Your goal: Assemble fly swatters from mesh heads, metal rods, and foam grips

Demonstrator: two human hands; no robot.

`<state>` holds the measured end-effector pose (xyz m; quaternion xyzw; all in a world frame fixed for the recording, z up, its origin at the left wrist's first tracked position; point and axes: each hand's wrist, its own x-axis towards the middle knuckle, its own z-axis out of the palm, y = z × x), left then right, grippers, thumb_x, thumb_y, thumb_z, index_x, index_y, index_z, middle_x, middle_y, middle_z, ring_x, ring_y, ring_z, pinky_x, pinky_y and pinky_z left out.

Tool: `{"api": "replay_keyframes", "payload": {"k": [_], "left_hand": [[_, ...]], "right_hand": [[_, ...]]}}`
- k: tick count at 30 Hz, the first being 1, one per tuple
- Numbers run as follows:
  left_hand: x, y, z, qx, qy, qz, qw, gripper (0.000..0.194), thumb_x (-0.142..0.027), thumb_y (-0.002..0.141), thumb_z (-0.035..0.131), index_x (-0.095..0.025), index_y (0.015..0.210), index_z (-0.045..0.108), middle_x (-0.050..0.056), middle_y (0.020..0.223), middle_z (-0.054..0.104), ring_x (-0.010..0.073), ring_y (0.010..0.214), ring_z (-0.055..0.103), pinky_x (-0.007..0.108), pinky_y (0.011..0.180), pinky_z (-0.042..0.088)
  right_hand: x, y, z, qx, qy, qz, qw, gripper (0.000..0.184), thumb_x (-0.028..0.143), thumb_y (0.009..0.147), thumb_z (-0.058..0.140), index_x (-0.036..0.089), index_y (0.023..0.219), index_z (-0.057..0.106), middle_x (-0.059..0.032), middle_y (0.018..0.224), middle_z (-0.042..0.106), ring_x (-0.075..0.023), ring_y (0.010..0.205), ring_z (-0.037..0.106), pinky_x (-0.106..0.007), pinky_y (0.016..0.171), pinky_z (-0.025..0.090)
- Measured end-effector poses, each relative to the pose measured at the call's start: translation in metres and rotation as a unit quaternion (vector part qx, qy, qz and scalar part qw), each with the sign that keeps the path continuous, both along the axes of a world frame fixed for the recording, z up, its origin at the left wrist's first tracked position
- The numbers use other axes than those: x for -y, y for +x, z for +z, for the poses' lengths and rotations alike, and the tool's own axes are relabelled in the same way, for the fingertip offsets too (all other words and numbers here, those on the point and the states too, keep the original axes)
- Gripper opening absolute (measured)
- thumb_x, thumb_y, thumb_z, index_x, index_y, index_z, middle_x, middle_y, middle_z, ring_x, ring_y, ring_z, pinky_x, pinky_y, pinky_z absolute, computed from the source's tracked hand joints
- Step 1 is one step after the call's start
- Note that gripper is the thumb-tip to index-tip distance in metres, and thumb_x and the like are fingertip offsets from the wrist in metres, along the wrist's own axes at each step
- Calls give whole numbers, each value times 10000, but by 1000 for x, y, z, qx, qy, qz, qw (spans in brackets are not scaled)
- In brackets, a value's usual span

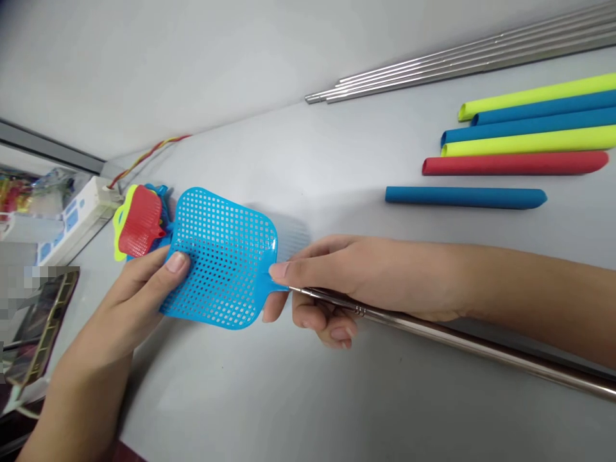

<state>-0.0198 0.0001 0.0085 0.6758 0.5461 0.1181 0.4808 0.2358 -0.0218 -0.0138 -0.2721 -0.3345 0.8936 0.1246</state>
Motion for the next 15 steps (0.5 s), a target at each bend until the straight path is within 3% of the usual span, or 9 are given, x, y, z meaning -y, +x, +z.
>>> {"api": "replay_keyframes", "payload": {"k": [15], "left_hand": [[0, 1, 0, -1, 3, -2, 1000, 333, -466, 843, 437, -222, 978, 618, -33, 828, 659, 111, 657, 565, 167, 509, 418]], "right_hand": [[1, 1, 0, 7, 0, 2, 1000, 299, 410, 880, 415, 166, 847, 584, 38, 579, 433, -61, 447, 375, -203, 472, 364]]}}
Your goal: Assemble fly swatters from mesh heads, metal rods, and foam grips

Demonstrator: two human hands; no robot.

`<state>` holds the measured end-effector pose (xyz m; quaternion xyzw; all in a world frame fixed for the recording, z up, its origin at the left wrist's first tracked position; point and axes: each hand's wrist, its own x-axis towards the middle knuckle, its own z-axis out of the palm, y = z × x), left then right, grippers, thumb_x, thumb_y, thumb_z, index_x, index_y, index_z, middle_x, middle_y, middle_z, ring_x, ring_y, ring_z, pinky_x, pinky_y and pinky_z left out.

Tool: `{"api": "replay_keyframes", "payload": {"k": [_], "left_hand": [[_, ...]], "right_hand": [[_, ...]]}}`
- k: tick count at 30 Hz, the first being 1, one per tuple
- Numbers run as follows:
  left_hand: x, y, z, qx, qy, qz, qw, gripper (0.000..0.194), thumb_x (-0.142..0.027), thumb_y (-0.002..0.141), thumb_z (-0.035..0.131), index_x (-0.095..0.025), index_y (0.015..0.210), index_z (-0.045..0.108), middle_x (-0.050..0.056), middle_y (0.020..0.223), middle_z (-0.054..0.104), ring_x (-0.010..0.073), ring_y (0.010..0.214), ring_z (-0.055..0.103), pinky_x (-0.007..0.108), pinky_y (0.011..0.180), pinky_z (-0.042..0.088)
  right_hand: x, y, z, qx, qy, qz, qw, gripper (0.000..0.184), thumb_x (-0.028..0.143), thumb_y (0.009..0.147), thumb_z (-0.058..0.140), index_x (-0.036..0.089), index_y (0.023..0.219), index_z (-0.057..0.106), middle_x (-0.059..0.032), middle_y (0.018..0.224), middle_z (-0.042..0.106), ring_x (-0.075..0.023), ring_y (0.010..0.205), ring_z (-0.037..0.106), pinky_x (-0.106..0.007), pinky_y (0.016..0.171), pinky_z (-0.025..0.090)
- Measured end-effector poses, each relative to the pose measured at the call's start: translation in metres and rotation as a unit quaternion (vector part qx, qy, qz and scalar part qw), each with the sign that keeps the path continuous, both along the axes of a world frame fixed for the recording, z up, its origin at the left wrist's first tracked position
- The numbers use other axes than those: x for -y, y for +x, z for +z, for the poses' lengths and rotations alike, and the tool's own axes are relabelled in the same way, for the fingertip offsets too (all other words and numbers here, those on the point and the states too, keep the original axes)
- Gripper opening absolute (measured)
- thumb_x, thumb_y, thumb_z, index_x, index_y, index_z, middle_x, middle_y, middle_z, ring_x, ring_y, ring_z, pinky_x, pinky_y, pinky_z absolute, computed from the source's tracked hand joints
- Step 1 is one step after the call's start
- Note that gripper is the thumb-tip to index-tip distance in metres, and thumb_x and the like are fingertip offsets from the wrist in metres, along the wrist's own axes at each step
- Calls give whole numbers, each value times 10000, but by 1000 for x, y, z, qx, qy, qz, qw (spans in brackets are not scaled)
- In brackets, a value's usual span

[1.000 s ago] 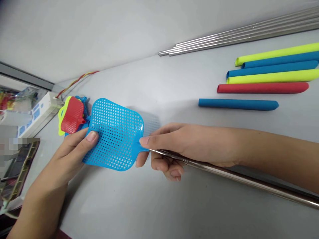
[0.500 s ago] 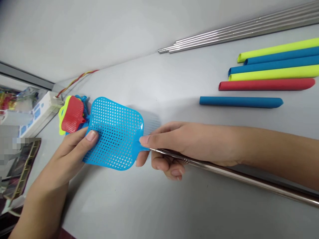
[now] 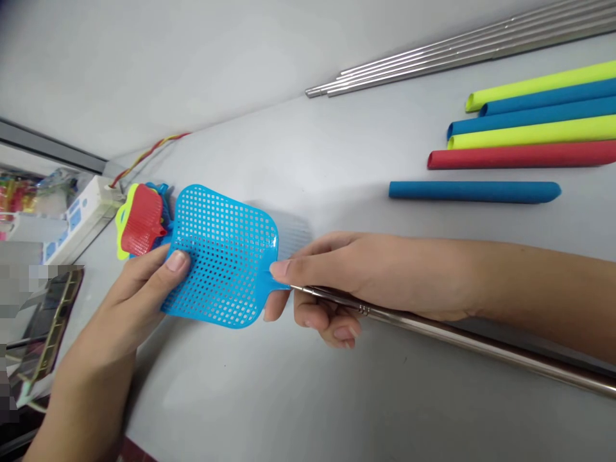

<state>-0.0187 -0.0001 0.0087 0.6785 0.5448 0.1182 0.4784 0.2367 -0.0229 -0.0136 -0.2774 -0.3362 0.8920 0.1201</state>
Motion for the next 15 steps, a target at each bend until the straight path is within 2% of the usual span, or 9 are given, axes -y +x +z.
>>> {"api": "replay_keyframes", "payload": {"k": [7, 15], "left_hand": [[0, 0, 0, 9, 0, -3, 1000, 311, -456, 845, 445, -231, 969, 621, -48, 816, 656, 89, 638, 555, 147, 517, 424], [1, 1, 0, 5, 0, 2, 1000, 327, -465, 841, 444, -228, 988, 614, -36, 846, 660, 114, 685, 578, 165, 544, 445]], "right_hand": [[0, -1, 0, 5, -6, 2, 1000, 300, 415, 879, 420, 170, 833, 587, 40, 573, 434, -57, 447, 376, -192, 469, 353], [0, 0, 0, 3, -10, -1, 1000, 292, 407, 874, 430, 170, 846, 598, 37, 578, 437, -62, 446, 379, -199, 464, 361]]}}
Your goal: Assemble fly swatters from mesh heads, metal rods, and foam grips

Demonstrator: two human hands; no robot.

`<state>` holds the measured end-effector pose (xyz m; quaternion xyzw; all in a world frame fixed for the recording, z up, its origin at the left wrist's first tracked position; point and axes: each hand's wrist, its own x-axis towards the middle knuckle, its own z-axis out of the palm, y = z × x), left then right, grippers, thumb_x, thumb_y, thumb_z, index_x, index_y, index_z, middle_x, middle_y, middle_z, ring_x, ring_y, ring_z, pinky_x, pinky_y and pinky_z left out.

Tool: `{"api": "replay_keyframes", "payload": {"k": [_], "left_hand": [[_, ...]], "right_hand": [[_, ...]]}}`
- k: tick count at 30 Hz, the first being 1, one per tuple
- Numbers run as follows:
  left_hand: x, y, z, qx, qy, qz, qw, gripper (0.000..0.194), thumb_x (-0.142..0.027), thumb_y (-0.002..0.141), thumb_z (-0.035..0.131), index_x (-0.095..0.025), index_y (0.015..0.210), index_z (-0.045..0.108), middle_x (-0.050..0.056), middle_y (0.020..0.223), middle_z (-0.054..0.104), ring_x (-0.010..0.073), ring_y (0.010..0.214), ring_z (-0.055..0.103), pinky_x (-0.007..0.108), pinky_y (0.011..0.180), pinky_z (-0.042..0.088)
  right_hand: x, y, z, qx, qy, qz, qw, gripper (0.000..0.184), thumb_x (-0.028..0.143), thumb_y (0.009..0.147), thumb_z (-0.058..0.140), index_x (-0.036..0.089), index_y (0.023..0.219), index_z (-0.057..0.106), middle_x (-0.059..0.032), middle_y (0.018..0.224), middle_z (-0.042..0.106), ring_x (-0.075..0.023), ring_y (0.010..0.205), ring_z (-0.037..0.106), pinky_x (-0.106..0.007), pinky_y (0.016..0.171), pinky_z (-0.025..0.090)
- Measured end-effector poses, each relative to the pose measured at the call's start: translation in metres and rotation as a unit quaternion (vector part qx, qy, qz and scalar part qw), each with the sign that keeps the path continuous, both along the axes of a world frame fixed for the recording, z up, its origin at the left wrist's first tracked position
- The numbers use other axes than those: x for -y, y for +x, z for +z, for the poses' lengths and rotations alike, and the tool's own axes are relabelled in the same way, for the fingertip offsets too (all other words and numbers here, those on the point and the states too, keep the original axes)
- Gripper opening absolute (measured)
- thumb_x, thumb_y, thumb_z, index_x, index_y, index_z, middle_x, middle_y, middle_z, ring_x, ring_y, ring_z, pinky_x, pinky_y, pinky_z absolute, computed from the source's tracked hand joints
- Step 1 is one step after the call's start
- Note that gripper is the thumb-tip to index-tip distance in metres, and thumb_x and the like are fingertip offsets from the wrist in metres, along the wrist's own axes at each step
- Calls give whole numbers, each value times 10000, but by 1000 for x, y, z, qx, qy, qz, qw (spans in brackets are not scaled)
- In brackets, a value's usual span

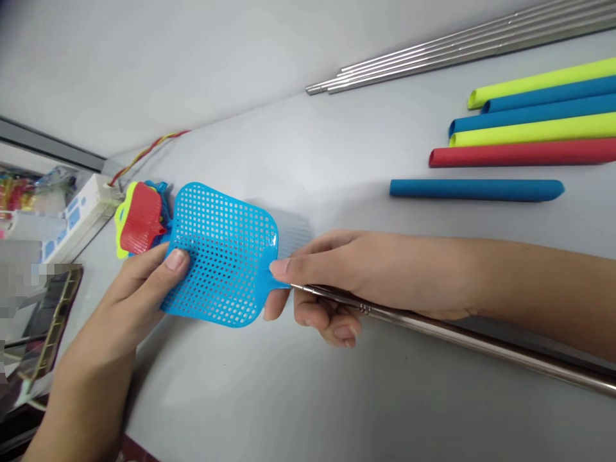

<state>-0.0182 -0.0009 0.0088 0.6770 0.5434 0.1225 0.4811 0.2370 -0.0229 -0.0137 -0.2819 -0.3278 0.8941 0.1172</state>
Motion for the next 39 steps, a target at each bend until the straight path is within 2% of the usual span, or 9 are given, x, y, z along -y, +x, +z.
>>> {"api": "replay_keyframes", "payload": {"k": [7, 17, 23, 27, 33, 39], "left_hand": [[1, -1, -1, -6, 7, -2, 1000, 332, -471, 841, 439, -229, 982, 615, -45, 774, 645, 102, 635, 546, 167, 544, 452], [0, -4, -2, -2, 6, 2, 1000, 338, -455, 848, 436, -211, 1004, 610, -29, 790, 647, 112, 641, 553, 180, 539, 452], [1, -1, -2, 30, 1, 1, 1000, 304, -428, 863, 429, -220, 985, 615, -30, 844, 649, 110, 678, 571, 181, 565, 465], [1, 0, -2, 35, 10, -3, 999, 285, -415, 864, 438, -213, 954, 618, -35, 821, 630, 92, 685, 555, 145, 525, 418], [1, -1, -2, 19, 20, 0, 1000, 307, -426, 849, 456, -166, 888, 614, -34, 687, 558, 79, 582, 449, 162, 506, 384], [2, -1, -2, 15, 13, 5, 1000, 312, -436, 850, 445, -176, 894, 612, -31, 683, 549, 91, 593, 464, 177, 520, 393]], "right_hand": [[-1, 0, 1, 1, 2, -1, 1000, 290, 396, 880, 418, 170, 848, 596, 35, 582, 437, -63, 452, 378, -200, 467, 356], [0, 1, 4, 16, -6, 4, 1000, 236, 320, 887, 410, 175, 840, 590, 41, 573, 438, -52, 446, 378, -189, 462, 344], [-1, -3, 9, 60, 11, 9, 998, 286, 345, 894, 371, 176, 814, 588, 66, 549, 432, -28, 415, 369, -168, 436, 347], [1, -2, 6, 65, 21, 3, 998, 294, 352, 880, 358, 191, 820, 597, 87, 557, 441, -11, 433, 384, -152, 452, 351], [3, -1, -1, 42, 16, -7, 999, 287, 416, 852, 436, 205, 799, 624, 69, 551, 476, -13, 427, 403, -142, 433, 361], [3, -2, -2, 45, 2, -11, 999, 289, 413, 864, 436, 219, 798, 640, 43, 543, 472, -37, 417, 399, -171, 406, 370]]}}
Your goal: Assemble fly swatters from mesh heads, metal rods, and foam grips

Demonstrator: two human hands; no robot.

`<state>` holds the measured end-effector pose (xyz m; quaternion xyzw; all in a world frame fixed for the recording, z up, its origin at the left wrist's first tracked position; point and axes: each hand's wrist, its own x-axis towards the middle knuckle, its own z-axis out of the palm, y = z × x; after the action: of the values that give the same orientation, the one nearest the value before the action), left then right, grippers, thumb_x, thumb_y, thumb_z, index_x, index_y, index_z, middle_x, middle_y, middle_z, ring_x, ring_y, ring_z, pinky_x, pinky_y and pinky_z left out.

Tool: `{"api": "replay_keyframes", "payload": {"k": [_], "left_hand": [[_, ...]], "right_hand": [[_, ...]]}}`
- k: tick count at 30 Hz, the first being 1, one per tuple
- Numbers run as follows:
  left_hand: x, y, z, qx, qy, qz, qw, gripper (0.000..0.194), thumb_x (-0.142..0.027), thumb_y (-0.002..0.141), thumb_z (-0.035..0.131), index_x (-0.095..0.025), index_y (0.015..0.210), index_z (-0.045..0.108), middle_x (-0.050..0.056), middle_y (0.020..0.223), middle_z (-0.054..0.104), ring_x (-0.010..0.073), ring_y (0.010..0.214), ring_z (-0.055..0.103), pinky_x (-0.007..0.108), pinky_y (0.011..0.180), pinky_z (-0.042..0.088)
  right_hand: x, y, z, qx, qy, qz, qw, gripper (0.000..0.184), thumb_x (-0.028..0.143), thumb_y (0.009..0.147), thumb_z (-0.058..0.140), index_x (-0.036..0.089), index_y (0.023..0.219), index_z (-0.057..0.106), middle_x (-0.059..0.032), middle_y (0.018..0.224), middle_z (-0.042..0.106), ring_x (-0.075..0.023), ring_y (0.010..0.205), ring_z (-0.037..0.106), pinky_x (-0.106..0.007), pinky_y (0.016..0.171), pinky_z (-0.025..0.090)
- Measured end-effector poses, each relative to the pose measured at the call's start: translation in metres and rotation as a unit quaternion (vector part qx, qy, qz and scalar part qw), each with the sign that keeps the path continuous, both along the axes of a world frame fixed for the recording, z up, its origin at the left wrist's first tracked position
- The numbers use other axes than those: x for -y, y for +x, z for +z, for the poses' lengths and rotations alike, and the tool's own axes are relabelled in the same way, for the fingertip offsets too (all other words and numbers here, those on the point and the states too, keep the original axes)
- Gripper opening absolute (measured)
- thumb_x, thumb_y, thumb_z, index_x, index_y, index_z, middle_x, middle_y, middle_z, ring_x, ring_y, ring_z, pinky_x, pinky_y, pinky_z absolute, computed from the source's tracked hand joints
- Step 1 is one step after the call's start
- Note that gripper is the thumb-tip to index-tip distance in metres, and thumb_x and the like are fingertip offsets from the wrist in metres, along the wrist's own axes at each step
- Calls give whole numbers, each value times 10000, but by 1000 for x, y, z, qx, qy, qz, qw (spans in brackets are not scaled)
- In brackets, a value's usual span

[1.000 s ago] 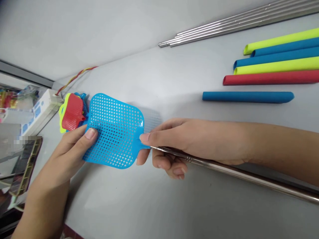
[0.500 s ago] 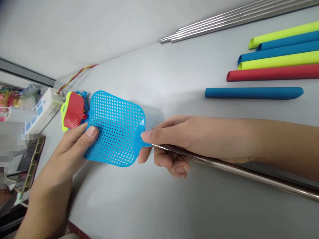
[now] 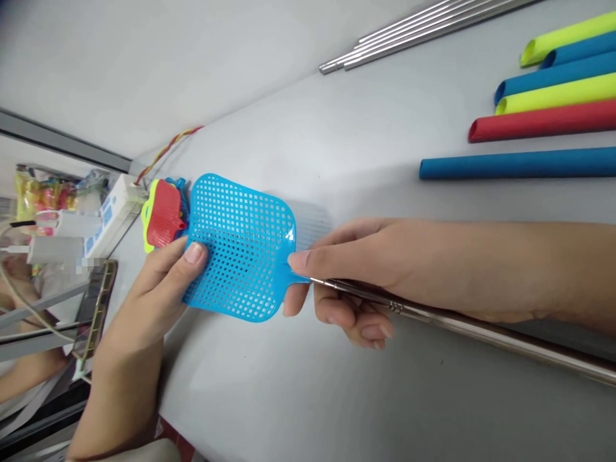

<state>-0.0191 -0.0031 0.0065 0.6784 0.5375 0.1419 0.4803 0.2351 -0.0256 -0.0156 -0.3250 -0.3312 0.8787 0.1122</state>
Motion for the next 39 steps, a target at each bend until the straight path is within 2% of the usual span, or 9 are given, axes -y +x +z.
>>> {"api": "replay_keyframes", "payload": {"k": [8, 14, 18, 27, 32, 39], "left_hand": [[0, 3, 3, -1, 7, -7, 1000, 314, -428, 855, 442, -169, 889, 616, -47, 674, 555, 63, 544, 424, 150, 489, 371], [-1, 2, 2, -9, 12, -7, 1000, 308, -425, 859, 437, -183, 927, 616, -46, 682, 571, 63, 548, 435, 142, 493, 380], [-1, 2, 2, -12, 12, -17, 1000, 297, -438, 859, 430, -214, 918, 617, -63, 690, 565, 51, 535, 418, 125, 482, 376], [-2, 1, 2, -18, 30, -20, 999, 315, -450, 851, 433, -204, 907, 621, -57, 660, 550, 59, 519, 417, 139, 457, 372], [-1, 1, 4, -26, -3, -10, 1000, 325, -437, 860, 424, -184, 953, 605, -31, 714, 567, 87, 614, 470, 160, 527, 407], [0, 2, 4, -19, -8, -7, 1000, 322, -434, 856, 431, -180, 954, 604, -20, 727, 581, 94, 605, 463, 172, 522, 398]], "right_hand": [[-1, 0, -1, -20, -2, 1, 1000, 299, 421, 868, 437, 205, 787, 627, 47, 535, 469, -34, 415, 404, -165, 415, 372], [-3, -2, 3, -19, -29, 4, 999, 301, 360, 898, 392, 183, 787, 608, 62, 512, 437, -25, 387, 375, -152, 402, 357], [-2, -1, 2, -18, -13, 5, 1000, 288, 366, 894, 406, 182, 797, 605, 60, 526, 448, -18, 402, 385, -139, 420, 365], [-1, 1, 3, 6, 10, 17, 1000, 305, 421, 865, 426, 180, 814, 605, 47, 558, 467, -43, 433, 407, -163, 415, 365], [-3, -1, 5, 12, 5, 16, 1000, 275, 365, 881, 406, 179, 797, 590, 49, 547, 447, -42, 423, 384, -165, 424, 351], [-2, 0, 5, 7, 4, 17, 1000, 269, 372, 871, 419, 184, 803, 599, 41, 567, 455, -51, 438, 388, -170, 431, 358]]}}
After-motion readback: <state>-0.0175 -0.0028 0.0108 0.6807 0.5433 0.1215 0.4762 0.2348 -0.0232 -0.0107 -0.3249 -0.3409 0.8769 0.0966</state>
